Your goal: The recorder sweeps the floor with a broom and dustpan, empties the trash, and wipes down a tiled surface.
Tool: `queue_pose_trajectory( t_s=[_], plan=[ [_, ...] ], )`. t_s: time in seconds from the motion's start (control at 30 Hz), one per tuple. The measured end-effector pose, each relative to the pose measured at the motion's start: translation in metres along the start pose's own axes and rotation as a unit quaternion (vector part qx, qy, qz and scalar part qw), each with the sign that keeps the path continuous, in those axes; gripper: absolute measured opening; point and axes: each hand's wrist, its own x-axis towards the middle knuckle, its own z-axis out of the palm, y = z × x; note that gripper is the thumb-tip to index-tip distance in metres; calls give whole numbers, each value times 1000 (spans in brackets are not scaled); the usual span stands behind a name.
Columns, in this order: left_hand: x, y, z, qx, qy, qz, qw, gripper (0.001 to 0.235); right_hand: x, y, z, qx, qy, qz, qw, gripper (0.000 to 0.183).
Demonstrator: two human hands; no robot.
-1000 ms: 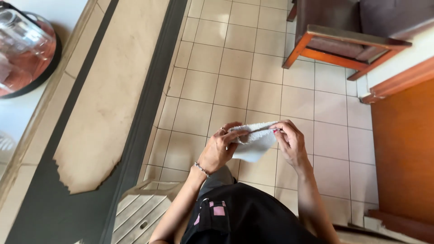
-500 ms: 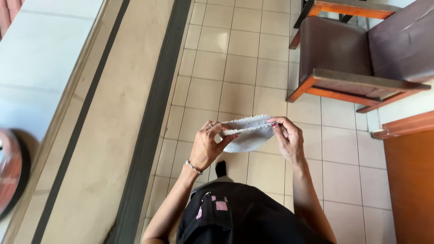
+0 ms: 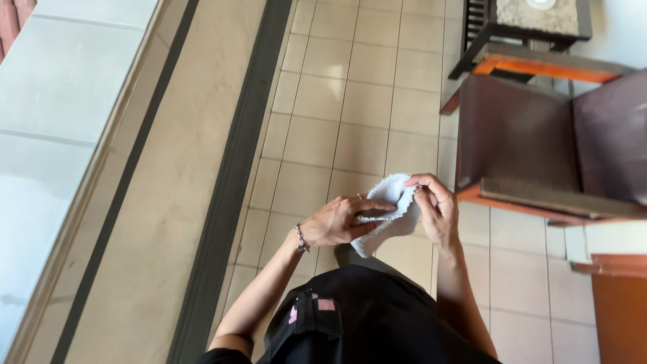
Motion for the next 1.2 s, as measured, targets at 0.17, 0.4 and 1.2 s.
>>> queue_pose_trajectory(
  t_s=[0.17,0.4,1.2],
  plan=[
    [100,-57,-51,72,81,0,994,50,146,7,-1,21,-39,-13,999,18],
    [215,-104,-142,33,218,-83,972,42,324,24,18,31,-105,22,994,16],
    [550,-385,-455,-129,287,-174,933,23,822,183,78,-182,-40,4,983,15]
  ],
)
